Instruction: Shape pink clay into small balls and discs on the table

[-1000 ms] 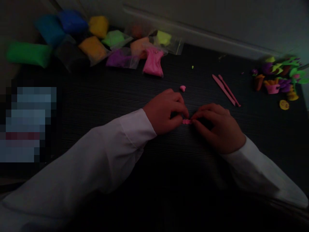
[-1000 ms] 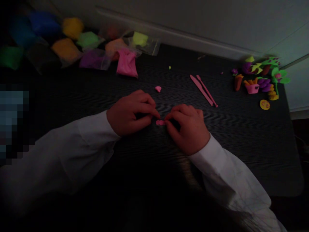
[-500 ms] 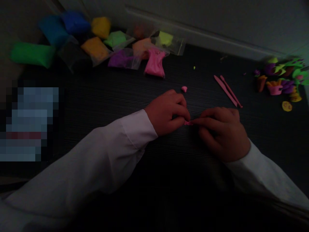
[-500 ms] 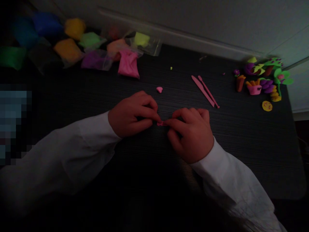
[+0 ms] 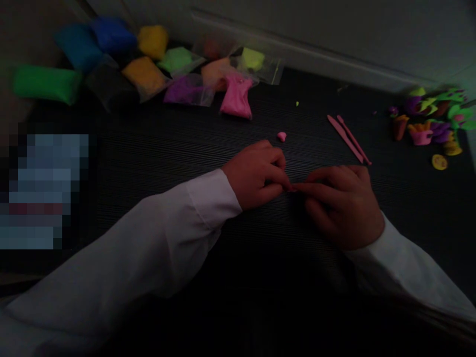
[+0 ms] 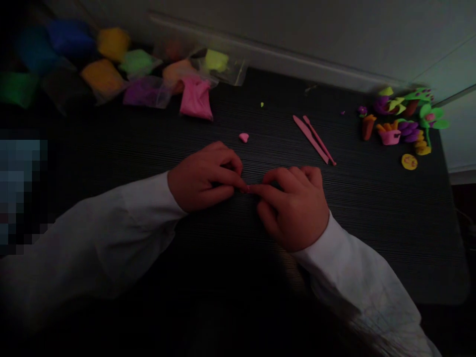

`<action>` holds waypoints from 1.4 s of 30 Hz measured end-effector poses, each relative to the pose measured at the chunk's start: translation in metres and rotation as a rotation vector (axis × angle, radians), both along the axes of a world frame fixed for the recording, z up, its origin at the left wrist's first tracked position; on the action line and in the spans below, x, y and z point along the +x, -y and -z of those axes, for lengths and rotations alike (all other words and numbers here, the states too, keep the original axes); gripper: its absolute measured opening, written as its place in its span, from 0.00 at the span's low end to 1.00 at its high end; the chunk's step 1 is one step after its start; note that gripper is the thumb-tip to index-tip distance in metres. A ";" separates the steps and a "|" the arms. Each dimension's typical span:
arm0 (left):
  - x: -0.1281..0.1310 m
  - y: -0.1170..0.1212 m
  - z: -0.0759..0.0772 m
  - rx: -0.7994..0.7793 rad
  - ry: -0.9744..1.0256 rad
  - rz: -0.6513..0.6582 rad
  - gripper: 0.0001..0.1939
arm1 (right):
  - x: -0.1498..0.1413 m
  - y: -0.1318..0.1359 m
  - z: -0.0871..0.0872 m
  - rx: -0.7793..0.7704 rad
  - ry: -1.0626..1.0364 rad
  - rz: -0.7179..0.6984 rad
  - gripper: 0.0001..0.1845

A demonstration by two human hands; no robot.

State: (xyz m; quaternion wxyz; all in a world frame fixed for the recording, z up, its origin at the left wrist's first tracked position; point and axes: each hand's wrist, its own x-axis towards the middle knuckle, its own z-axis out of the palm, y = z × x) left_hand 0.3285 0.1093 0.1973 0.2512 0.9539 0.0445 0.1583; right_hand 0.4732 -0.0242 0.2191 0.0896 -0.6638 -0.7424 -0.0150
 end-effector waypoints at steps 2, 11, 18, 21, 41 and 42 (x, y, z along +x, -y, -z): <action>0.000 0.000 0.000 -0.001 -0.003 -0.007 0.10 | 0.001 0.000 -0.001 0.002 -0.010 -0.003 0.13; 0.000 0.001 0.001 0.000 0.007 -0.015 0.10 | -0.002 0.000 0.003 0.008 0.015 -0.035 0.12; 0.000 0.001 0.000 -0.008 0.015 -0.010 0.11 | 0.003 0.001 -0.003 0.025 -0.007 -0.008 0.11; 0.000 0.001 0.000 -0.010 0.027 -0.016 0.11 | 0.003 0.001 -0.002 0.014 0.003 -0.016 0.11; 0.000 0.003 0.002 0.027 -0.018 -0.020 0.11 | 0.005 0.003 -0.001 0.036 0.076 -0.058 0.12; 0.000 0.003 0.002 0.027 -0.019 -0.021 0.11 | 0.005 0.003 -0.001 0.024 0.076 -0.061 0.12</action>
